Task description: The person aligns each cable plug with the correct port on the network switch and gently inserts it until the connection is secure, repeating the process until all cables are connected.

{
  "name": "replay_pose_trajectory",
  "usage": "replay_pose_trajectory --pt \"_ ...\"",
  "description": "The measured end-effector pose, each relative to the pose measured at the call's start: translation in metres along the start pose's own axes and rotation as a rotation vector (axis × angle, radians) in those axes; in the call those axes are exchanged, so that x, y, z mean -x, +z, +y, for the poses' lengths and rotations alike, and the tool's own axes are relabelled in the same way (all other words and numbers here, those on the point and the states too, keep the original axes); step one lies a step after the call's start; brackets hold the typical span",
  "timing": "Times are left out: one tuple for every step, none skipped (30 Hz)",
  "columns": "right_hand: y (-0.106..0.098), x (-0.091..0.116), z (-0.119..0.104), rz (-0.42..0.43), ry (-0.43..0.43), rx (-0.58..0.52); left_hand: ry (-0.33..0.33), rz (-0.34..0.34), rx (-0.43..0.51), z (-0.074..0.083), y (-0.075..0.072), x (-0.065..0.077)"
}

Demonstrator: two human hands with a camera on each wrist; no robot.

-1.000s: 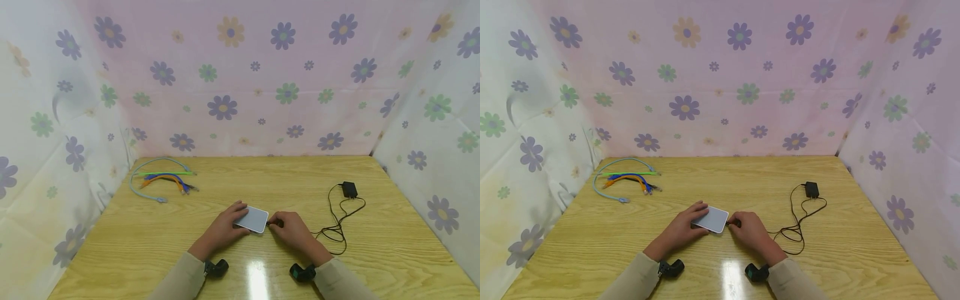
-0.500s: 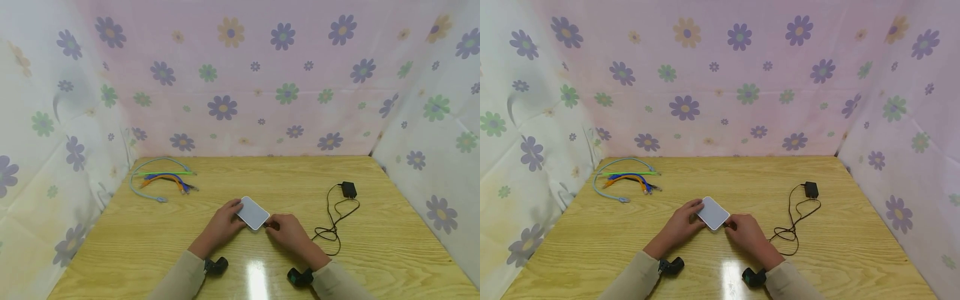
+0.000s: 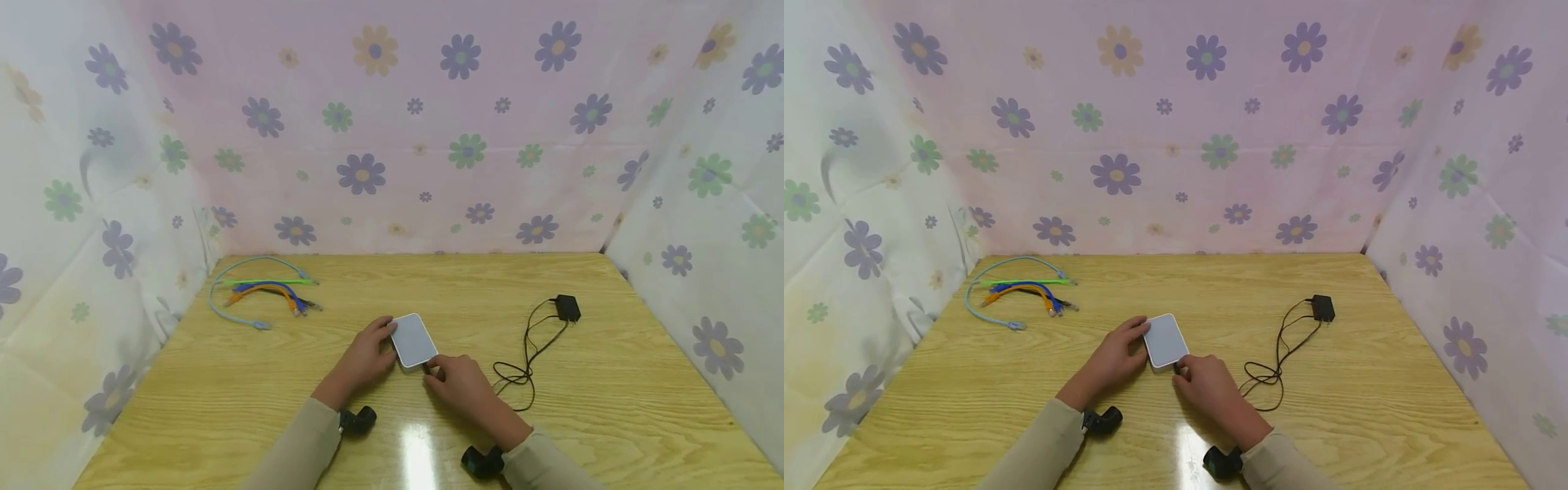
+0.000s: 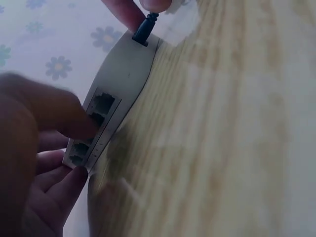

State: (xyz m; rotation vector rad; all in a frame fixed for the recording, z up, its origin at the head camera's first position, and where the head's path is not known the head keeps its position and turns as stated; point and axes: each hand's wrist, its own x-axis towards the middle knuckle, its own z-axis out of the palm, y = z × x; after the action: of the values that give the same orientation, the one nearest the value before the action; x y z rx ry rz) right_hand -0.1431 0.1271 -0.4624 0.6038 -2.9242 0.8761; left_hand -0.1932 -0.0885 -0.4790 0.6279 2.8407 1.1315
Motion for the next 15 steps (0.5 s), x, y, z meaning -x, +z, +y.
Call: replay_pose_trajectory --pt "0.001 0.000 -0.001 -0.003 -0.004 0.000 -0.001 -0.011 0.014 0.000 -0.001 -0.001" --pt "0.001 0.000 -0.001 -0.006 -0.009 0.005 0.002 -0.020 0.029 0.001 -0.001 -0.001" --pt "0.002 0.000 -0.002 -0.008 -0.015 0.008 -0.003 -0.033 0.045 0.001 -0.002 -0.002" --pt "0.002 0.000 -0.002 -0.010 -0.020 0.012 -0.008 -0.051 0.057 0.002 -0.002 -0.003" --pt "0.002 0.000 -0.002 -0.012 -0.023 0.013 -0.013 -0.068 0.070 0.003 -0.003 -0.004" --pt "0.003 0.000 -0.003 -0.015 -0.025 0.015 -0.014 -0.086 0.081 0.003 -0.003 -0.005" --pt "0.003 0.000 -0.003 -0.019 -0.027 0.015 -0.018 -0.107 0.079 0.003 -0.003 -0.006" --pt "0.002 0.000 -0.003 -0.024 -0.030 0.015 -0.022 -0.130 0.076 0.003 -0.003 -0.007" --pt "0.002 0.000 -0.003 -0.030 -0.033 0.011 -0.024 -0.152 0.073 0.003 -0.003 -0.007" --pt "0.001 0.000 -0.004 -0.035 -0.036 0.007 -0.022 -0.170 0.068 0.003 -0.003 -0.008" --pt "0.000 0.000 -0.004 -0.039 -0.039 0.004 -0.017 -0.183 0.060 0.003 -0.003 -0.009" --pt "-0.001 0.000 -0.004 -0.043 -0.042 0.002 -0.013 -0.195 0.049 0.003 -0.003 -0.010" --pt "-0.002 -0.001 -0.004 -0.044 -0.044 -0.003 -0.011 -0.204 0.040 0.002 -0.003 -0.011" --pt "-0.003 -0.001 -0.004 -0.042 -0.047 -0.005 -0.006 -0.209 0.032 0.002 -0.002 -0.012" --pt "-0.004 -0.001 -0.004 -0.035 -0.049 -0.008 0.000 -0.210 0.023 0.002 -0.002 -0.013"
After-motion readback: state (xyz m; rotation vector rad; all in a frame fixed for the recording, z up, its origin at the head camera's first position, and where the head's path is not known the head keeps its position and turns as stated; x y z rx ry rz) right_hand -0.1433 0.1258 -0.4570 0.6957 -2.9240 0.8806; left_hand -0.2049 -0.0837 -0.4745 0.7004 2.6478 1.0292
